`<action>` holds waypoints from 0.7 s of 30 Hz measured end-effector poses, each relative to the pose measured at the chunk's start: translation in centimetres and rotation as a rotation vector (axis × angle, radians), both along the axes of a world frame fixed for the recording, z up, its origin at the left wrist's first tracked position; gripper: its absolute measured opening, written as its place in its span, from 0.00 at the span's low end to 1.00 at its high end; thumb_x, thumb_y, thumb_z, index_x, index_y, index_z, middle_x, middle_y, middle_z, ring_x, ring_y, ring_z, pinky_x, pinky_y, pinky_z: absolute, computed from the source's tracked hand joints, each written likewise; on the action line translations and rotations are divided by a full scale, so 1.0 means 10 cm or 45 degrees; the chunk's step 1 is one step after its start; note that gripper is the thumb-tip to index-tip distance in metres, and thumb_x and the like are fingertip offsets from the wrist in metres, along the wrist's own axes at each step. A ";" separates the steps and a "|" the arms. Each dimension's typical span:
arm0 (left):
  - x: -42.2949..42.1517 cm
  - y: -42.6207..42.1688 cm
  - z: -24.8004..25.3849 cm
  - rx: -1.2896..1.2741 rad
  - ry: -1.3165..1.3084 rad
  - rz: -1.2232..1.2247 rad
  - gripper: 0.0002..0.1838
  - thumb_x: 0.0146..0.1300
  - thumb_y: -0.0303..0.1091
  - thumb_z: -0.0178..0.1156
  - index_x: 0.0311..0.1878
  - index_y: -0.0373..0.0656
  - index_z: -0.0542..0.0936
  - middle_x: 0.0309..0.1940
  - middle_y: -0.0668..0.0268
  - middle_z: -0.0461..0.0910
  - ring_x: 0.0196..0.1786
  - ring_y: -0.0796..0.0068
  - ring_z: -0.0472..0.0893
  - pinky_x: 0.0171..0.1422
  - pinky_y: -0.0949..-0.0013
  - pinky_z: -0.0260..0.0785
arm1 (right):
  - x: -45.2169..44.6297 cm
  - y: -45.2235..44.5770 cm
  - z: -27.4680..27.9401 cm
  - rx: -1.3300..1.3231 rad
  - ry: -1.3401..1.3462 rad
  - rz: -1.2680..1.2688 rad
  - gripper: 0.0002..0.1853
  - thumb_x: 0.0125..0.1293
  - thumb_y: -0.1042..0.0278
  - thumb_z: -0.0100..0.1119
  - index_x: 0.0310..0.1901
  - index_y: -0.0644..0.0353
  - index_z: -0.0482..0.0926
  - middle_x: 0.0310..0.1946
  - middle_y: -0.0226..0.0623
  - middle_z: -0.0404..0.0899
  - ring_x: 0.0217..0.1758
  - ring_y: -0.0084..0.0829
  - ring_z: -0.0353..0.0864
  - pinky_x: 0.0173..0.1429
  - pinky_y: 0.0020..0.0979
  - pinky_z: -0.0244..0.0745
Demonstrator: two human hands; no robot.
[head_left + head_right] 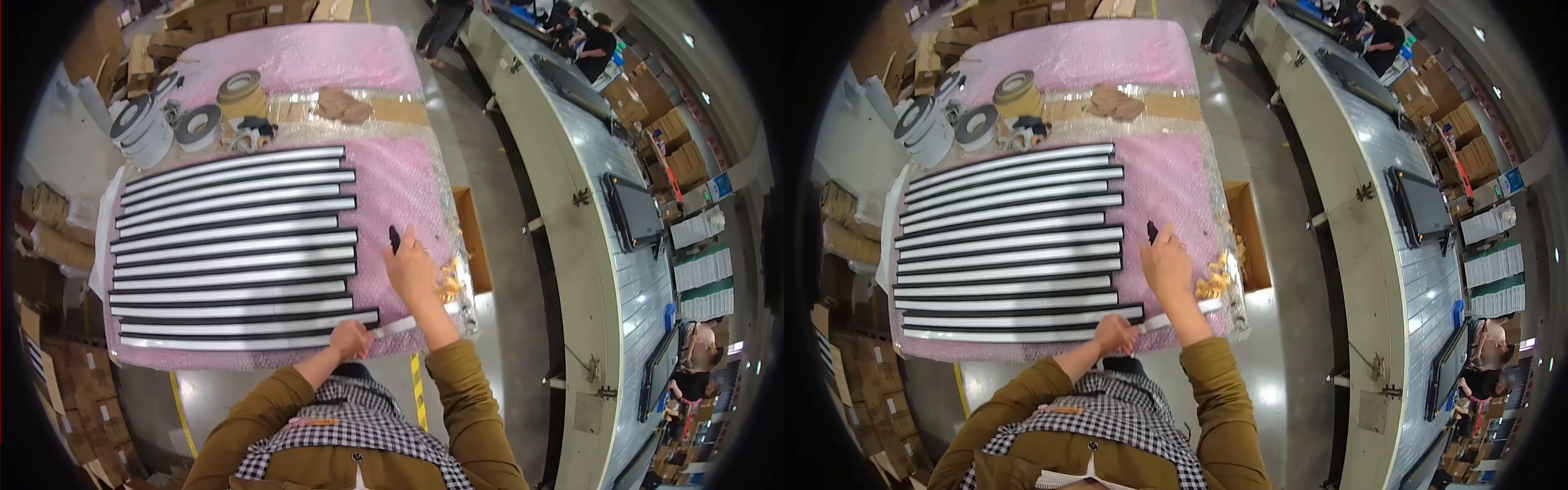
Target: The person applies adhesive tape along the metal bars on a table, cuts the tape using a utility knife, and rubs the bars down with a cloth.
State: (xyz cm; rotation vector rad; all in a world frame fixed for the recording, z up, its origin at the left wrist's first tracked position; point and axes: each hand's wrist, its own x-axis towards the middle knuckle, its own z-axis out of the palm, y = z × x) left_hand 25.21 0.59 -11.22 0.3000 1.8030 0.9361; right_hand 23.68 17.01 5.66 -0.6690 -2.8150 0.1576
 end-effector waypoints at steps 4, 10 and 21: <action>-0.02 0.02 0.15 -0.074 0.128 -0.029 0.21 0.58 0.49 0.59 0.20 0.42 0.84 0.16 0.65 0.82 0.20 0.74 0.83 0.29 0.71 0.76 | 0.19 0.07 -0.40 0.254 -0.136 0.295 0.31 0.57 0.45 0.59 0.53 0.64 0.74 0.51 0.49 0.76 0.52 0.45 0.78 0.51 0.51 0.71; -0.08 0.08 0.43 -0.136 0.141 -0.147 0.21 0.60 0.49 0.58 0.22 0.41 0.84 0.17 0.65 0.82 0.21 0.76 0.83 0.28 0.71 0.75 | 0.99 -0.12 -0.38 -0.261 -1.092 0.495 0.29 0.62 0.35 0.50 0.31 0.56 0.86 0.33 0.43 0.84 0.40 0.43 0.85 0.43 0.46 0.76; -0.09 0.11 0.54 -0.195 0.065 -0.117 0.21 0.62 0.46 0.56 0.24 0.37 0.84 0.21 0.61 0.84 0.20 0.74 0.83 0.24 0.72 0.74 | 1.86 -0.68 -1.60 -0.302 -0.278 -0.011 0.48 0.45 0.42 0.70 0.62 0.65 0.61 0.47 0.54 0.72 0.45 0.50 0.79 0.44 0.48 0.76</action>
